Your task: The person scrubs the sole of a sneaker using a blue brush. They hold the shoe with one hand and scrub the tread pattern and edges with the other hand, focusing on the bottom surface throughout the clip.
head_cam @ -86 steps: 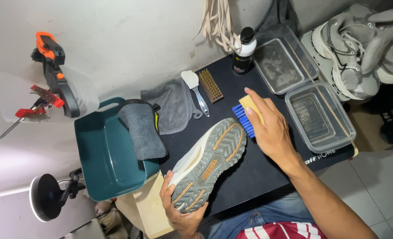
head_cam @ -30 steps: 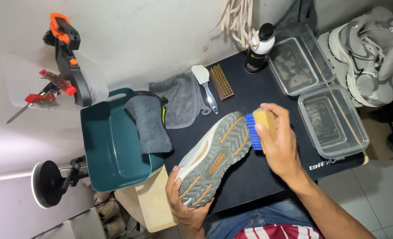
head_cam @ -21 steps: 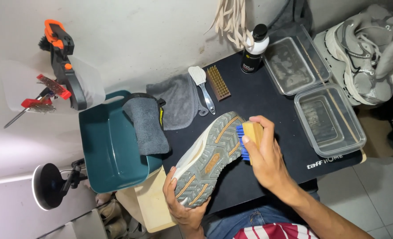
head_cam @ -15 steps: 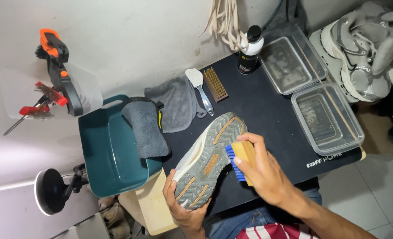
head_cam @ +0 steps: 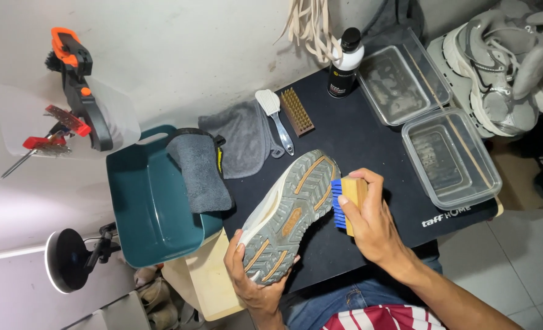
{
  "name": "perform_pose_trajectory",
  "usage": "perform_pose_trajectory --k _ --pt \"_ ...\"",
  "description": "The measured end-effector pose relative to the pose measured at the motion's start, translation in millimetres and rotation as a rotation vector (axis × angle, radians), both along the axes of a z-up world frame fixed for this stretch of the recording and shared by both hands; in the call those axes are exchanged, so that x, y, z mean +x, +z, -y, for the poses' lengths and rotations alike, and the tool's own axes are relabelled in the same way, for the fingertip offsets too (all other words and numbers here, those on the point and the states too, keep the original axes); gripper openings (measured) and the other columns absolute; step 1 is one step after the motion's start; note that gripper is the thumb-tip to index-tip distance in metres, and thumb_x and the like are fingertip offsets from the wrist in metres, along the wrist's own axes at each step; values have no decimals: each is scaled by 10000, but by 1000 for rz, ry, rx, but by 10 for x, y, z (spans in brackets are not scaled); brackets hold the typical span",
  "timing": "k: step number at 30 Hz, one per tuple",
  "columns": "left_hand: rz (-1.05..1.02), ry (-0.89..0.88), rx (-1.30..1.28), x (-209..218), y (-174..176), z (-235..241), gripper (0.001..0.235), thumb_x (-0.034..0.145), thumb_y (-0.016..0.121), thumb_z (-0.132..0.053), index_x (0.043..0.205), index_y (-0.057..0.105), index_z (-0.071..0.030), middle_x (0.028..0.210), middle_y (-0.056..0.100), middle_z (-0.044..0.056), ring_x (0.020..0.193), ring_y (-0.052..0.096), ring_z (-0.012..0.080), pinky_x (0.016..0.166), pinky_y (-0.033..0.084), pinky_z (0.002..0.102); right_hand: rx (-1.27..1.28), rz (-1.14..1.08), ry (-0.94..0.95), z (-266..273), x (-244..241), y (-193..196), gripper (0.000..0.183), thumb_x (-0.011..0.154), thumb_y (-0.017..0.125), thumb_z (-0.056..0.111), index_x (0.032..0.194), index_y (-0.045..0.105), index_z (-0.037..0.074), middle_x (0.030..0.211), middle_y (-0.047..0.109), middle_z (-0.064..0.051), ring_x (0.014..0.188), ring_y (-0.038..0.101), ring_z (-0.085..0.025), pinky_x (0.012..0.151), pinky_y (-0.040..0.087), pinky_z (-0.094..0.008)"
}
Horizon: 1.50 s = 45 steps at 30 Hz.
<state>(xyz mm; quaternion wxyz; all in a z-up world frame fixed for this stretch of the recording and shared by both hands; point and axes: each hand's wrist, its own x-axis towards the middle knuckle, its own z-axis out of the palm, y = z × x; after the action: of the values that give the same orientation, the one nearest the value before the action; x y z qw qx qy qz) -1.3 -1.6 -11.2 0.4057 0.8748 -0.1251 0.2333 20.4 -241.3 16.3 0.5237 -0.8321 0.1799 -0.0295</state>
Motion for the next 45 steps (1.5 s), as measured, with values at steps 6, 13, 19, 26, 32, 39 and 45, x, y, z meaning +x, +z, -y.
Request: perform_pose_trajectory --k 6,13,19,26,32,39,45 --pt "37 29 26 15 103 39 992 725 926 -426 1460 330 -130 1452 518 257 1324 572 392 1087 563 480 19 269 56 106 439 312 448 949 550 328 1309 415 98 1128 551 -69 787 550 -168 746 475 -331" --pt "24 45 50 21 62 39 1066 691 911 -518 1484 301 -153 1446 520 262 1325 577 392 1076 583 469 -154 374 190 50 274 139 357 993 555 267 1275 499 55 1178 568 -129 1044 606 -268 951 466 -386" --pt "50 61 64 3 63 33 1062 689 930 -502 1480 323 -135 1453 530 240 1315 584 394 1091 559 490 -104 160 191 194 279 208 435 933 569 371 1284 523 118 1214 639 -59 1059 633 -233 961 452 -377" --pt "53 75 85 2 84 27 1037 704 909 -527 1468 328 -134 1449 536 233 1314 589 387 1100 554 490 -119 352 213 23 514 347 367 959 586 289 1268 558 93 1219 641 -83 1110 627 -254 992 458 -384" --pt "58 93 98 -13 98 23 1029 703 904 -547 1450 335 -126 1434 553 227 1290 602 380 1100 549 487 -135 118 223 150 225 384 363 918 617 281 1255 592 149 1225 665 -32 1085 649 -219 952 466 -363" --pt "126 65 129 -9 75 23 948 745 904 -519 1405 359 -110 1426 552 232 1290 617 379 1089 541 495 -77 109 103 17 541 618 410 902 574 361 1267 550 175 1052 637 -17 823 570 -185 787 445 -346" --pt "99 71 118 -20 76 23 889 798 857 -509 1420 353 -124 1455 539 221 1308 609 370 1080 522 495 -191 44 136 -151 313 537 374 956 535 318 1299 518 169 1249 616 -47 1032 627 -270 850 471 -427"
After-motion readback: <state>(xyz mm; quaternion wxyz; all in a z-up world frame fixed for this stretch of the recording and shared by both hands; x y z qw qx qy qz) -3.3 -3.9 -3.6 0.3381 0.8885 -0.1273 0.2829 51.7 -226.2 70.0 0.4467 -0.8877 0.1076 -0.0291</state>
